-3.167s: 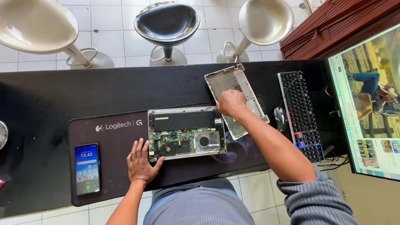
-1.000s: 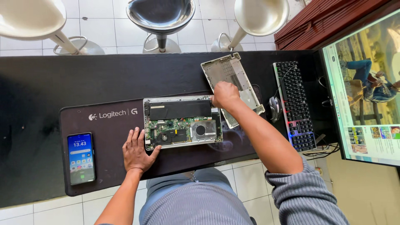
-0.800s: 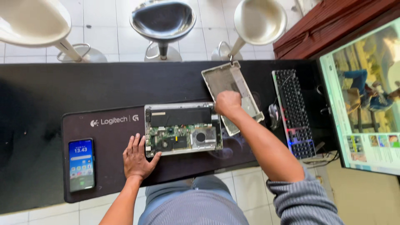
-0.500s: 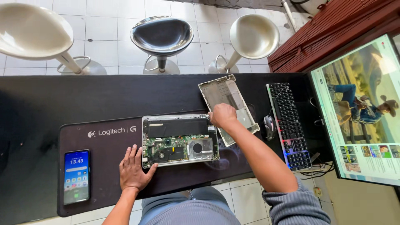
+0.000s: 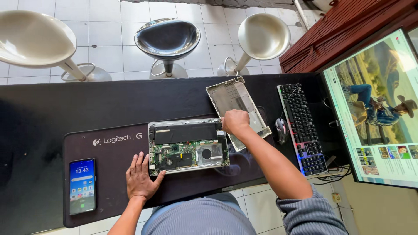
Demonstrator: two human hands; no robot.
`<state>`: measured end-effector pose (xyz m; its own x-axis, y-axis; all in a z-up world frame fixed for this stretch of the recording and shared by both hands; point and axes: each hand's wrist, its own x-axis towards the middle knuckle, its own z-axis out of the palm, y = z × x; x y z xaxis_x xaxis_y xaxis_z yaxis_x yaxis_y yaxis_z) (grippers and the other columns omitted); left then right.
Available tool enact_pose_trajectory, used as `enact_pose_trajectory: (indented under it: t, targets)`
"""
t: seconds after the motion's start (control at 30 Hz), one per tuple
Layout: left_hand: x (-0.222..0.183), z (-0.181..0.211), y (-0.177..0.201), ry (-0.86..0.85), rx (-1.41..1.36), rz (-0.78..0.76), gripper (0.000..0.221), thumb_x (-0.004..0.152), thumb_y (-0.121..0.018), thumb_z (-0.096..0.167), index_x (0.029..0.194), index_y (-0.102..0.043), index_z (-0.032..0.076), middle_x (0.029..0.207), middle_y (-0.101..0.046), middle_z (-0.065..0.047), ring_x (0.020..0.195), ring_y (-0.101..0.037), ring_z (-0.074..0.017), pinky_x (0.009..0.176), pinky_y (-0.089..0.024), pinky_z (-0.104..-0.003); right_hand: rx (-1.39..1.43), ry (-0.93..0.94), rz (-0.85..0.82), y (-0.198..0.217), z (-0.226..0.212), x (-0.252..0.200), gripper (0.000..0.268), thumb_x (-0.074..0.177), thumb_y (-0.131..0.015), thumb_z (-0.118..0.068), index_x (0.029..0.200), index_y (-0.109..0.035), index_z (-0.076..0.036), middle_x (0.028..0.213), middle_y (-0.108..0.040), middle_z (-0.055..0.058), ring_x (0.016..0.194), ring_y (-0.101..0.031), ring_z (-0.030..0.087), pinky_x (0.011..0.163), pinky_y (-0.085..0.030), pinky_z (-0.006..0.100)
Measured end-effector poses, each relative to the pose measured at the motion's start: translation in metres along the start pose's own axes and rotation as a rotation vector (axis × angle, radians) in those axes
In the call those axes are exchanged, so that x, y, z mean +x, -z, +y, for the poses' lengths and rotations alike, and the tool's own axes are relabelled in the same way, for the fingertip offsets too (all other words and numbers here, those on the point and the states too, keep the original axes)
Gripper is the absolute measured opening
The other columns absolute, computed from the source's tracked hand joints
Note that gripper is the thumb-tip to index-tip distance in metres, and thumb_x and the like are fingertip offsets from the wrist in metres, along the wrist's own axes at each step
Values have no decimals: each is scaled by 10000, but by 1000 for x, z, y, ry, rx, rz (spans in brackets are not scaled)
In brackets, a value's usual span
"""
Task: The person uses a green-handled screwdriver to remove screws from a disassembled laptop chassis on a desk. They then disconnect a cable and remove the laptop battery, placing it aside.
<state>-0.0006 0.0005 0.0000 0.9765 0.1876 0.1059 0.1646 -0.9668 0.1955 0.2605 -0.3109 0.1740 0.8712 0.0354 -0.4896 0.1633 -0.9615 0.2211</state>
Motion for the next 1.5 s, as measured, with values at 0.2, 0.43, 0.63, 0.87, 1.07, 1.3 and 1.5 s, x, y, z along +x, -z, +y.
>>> enact_pose_trajectory:
  t: [0.2,0.43,0.63,0.87,1.07,1.3,1.5]
  targets:
    - [1,2,1,13,23,-38,984,817,-406,828,1584,-358,213,1713,-276,37,1601,-197,-173,1173,-290,-404,-59,135,224,-27,9,17,204,847,-599,6,984,-644,-138,773,-735,20,679,-739,251,542,-546,380]
    - [10,4,22,66,-339,-79,913,815,-618,691,1520,-458,133,1649,-375,-71,1584,-231,-258,1228,-237,-476,166,83,136,-12,27,-31,213,951,-737,-252,1058,-590,-141,752,-697,32,677,-672,216,617,-547,366]
    - [34,42,45,219,-606,89,657,882,-702,467,1414,-581,101,1536,-478,-182,1490,-340,-358,1203,-279,-497,563,-142,4,-18,39,-62,324,884,-707,-530,990,-602,-242,819,-689,-11,744,-632,192,653,-463,387]
    - [82,112,62,278,-1083,-237,422,959,-722,331,1363,-656,230,1225,-707,-50,1188,-669,-243,984,-535,-400,1361,35,66,-58,35,-74,352,757,-871,-160,969,-695,59,703,-661,125,584,-617,180,532,-489,292]
    - [110,152,70,375,-1524,-434,435,1038,-625,325,1412,-617,105,1173,-745,-143,1026,-718,-212,848,-580,-347,1602,98,-59,-80,16,-85,331,792,-901,-155,950,-679,34,688,-654,130,469,-617,173,358,-390,217]
    - [113,152,70,442,-1668,-426,348,1067,-556,333,1343,-665,150,1051,-788,-69,911,-742,-108,757,-600,-220,1744,88,-167,-90,8,-95,289,867,-857,-191,968,-662,-3,685,-661,116,450,-568,136,351,-369,187]
    - [119,97,51,477,-1294,-218,284,1094,-538,239,1302,-680,107,1122,-729,-197,999,-713,-288,843,-565,-412,1703,-44,-76,-115,10,-78,276,957,-780,-309,978,-709,-44,709,-682,128,407,-534,145,335,-355,224]
